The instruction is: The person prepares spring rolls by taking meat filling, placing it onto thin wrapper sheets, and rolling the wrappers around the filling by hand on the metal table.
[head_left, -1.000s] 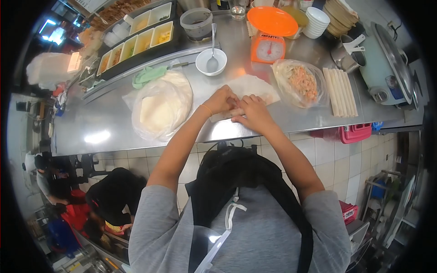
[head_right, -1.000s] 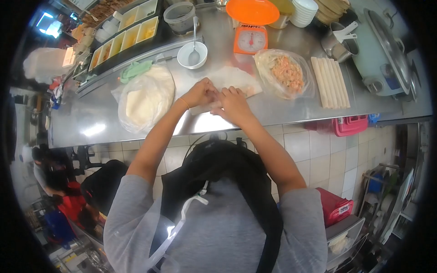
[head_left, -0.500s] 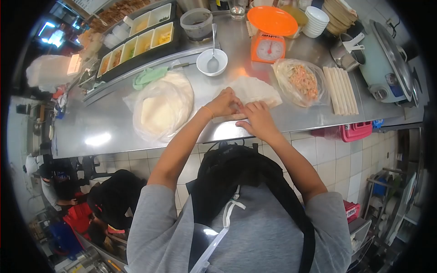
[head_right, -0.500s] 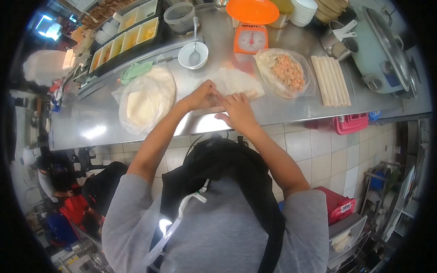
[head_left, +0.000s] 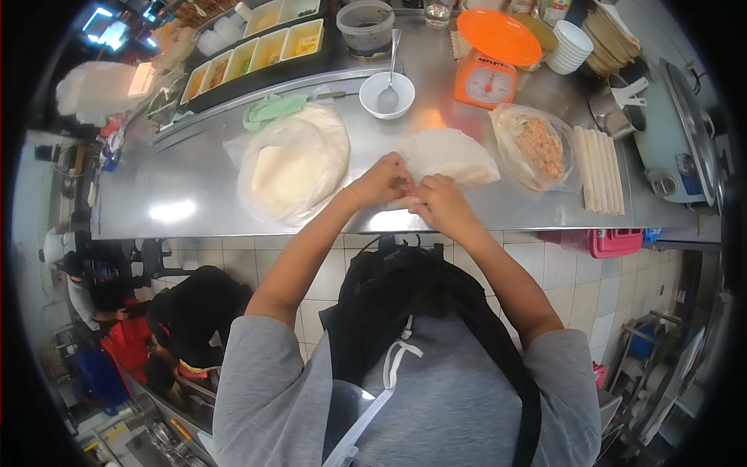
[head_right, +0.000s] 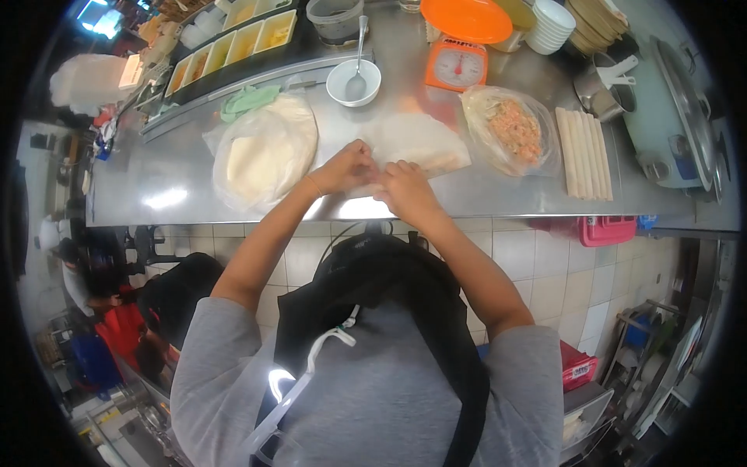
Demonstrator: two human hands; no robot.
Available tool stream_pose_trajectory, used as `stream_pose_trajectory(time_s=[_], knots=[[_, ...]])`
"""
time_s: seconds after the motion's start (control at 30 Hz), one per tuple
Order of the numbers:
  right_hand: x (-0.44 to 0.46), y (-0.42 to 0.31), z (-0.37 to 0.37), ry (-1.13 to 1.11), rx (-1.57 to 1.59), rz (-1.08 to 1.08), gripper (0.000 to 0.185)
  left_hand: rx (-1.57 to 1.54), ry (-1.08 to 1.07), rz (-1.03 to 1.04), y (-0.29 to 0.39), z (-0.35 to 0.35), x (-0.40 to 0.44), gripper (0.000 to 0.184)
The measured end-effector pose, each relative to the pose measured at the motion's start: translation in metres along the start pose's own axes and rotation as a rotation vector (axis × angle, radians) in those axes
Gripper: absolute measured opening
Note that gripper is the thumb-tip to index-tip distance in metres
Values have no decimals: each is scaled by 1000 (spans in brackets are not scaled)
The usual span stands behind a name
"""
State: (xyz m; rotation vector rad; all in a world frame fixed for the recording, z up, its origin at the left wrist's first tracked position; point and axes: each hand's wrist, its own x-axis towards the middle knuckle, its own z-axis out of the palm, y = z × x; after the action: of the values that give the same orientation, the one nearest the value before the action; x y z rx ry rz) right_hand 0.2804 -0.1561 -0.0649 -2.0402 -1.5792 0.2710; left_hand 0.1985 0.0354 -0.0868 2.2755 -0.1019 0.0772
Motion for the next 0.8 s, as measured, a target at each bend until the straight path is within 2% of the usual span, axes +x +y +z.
stream_pose_trajectory(time_s=[0.07, 0.13, 0.23, 0.43, 0.67, 0.73, 0.77, 0.8], knots=[[2, -3, -4, -14, 10, 0, 30, 11, 19, 21, -1, 0, 0, 14], [6, -9, -8, 45, 61, 21, 29, -192, 14, -157, 5, -5, 1, 14], [8, -4, -4, 19, 111, -40, 27, -19, 22, -150, 14, -12, -1, 15], [8, 5, 7, -98, 71, -65, 26, -64, -96, -259, 15, -9, -7, 13], [7, -6, 3, -73, 86, -65, 31, -38, -62, -235, 11, 2, -17, 13], [8, -5, 3, -69, 78, -33, 34, 31, -5, -90, 6, 5, -18, 14], [9, -2, -4, -62, 73, -36, 34, 37, -2, -84, 4, 5, -18, 14], [9, 4, -16, -51, 185, -7, 31, -43, -57, -167, 8, 1, -16, 13]])
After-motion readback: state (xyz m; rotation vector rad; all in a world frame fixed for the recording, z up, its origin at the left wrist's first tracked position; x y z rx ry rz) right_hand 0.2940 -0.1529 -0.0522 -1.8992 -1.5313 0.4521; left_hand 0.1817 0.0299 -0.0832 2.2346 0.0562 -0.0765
